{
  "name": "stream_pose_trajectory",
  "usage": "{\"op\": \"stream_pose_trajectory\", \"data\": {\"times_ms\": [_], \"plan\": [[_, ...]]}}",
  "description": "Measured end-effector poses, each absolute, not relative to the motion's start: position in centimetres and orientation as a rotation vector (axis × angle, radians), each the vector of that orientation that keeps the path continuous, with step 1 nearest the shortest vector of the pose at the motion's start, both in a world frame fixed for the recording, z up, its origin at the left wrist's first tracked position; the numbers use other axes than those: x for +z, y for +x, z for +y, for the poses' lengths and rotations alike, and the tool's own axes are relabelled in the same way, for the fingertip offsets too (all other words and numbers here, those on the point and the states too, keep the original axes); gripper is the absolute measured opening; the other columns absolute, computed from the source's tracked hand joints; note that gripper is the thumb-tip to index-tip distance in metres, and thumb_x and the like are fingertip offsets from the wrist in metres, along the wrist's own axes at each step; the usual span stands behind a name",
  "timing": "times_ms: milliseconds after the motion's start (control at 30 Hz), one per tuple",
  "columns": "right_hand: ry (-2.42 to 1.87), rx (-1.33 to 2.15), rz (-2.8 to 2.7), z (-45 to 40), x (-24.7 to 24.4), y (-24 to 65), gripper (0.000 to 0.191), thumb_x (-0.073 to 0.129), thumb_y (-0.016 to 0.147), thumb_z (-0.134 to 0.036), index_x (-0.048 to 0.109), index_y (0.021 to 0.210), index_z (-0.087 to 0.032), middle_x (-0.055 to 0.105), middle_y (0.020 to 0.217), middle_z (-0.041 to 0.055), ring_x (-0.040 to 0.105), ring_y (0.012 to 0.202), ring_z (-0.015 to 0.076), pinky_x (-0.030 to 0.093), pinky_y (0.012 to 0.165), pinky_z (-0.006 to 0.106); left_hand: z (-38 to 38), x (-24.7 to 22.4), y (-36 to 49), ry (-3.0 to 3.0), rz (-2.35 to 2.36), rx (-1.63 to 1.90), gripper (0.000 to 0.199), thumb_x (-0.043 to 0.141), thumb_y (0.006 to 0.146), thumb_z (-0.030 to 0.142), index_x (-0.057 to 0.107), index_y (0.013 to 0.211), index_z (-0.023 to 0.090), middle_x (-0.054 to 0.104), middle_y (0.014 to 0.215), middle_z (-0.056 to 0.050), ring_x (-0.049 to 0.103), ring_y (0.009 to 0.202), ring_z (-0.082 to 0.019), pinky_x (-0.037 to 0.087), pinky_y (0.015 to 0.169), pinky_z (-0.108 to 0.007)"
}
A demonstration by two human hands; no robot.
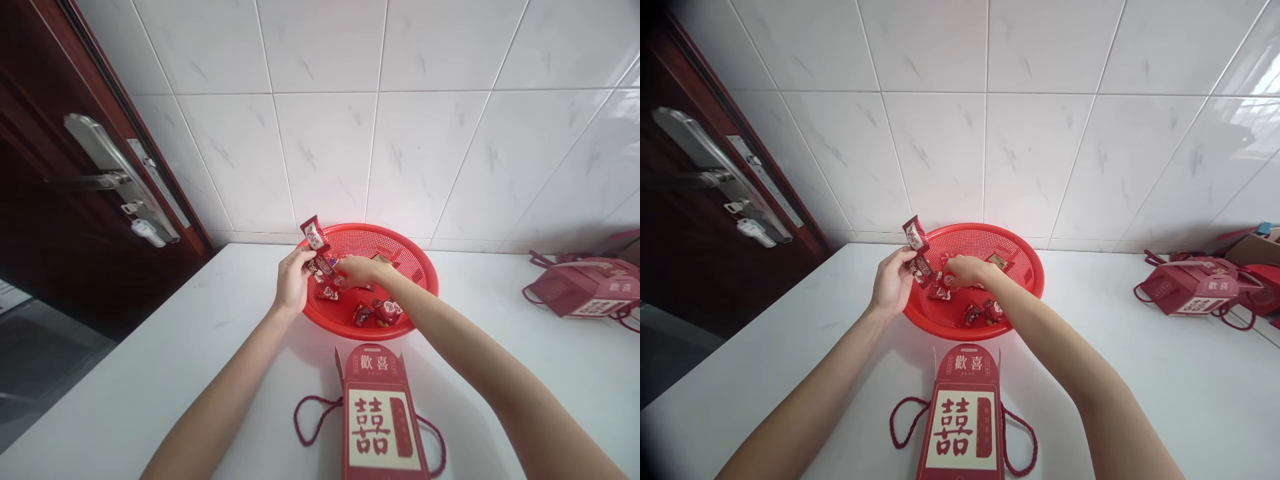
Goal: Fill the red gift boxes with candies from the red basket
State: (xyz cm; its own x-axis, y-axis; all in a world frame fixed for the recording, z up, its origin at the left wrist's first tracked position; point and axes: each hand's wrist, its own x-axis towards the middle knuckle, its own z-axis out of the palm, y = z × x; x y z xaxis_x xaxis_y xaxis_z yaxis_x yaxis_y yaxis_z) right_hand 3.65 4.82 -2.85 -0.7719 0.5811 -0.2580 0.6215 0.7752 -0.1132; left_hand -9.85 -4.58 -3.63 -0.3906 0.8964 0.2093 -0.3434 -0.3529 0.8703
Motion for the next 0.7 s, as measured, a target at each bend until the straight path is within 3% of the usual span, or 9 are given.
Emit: {"op": "stream_pose_trajectory", "data": {"times_ms": [400, 533, 700], "plan": [[0.976, -0.296, 2.741, 5.1, -2.4, 4.1, 0.029, 0.066, 0.088, -0.023, 0.071, 0.116, -0.023, 0.073, 0.112, 0.0093, 0.068, 0.096, 0.0251, 0.043, 0.066, 0.028, -4.5, -3.7, -9.8, 0.901, 0.974, 1.883, 0.011, 0.073, 0.057, 0.028, 0.067, 0.056, 0.019, 0.063, 0.068, -0.001, 0.054, 0.067, -0.014, 0.045, 0.062, -0.026], [1.021, -0.354, 2.655, 5.2, -2.0, 4.5, 0.043, 0.075, 0.081, -0.024, 0.069, 0.124, -0.026, 0.071, 0.122, 0.0079, 0.07, 0.101, 0.0257, 0.048, 0.066, 0.027, -4.4, -3.7, -9.9, 0.873, 0.97, 1.9, 0.012, 0.073, 0.057, 0.028, 0.066, 0.057, 0.018, 0.065, 0.07, -0.001, 0.056, 0.068, -0.014, 0.046, 0.063, -0.025], [1.214, -0.327, 2.633, 5.6, -2.5, 4.7, 0.057, 0.059, 0.092, -0.02, 0.052, 0.147, -0.029, 0.061, 0.145, 0.0118, 0.063, 0.125, 0.0309, 0.054, 0.081, 0.034, -4.1, -4.0, -10.1, 0.807, 0.96, 1.928, 0.015, 0.073, 0.056, 0.027, 0.061, 0.055, 0.019, 0.061, 0.066, 0.001, 0.055, 0.066, -0.013, 0.045, 0.063, -0.024]]}}
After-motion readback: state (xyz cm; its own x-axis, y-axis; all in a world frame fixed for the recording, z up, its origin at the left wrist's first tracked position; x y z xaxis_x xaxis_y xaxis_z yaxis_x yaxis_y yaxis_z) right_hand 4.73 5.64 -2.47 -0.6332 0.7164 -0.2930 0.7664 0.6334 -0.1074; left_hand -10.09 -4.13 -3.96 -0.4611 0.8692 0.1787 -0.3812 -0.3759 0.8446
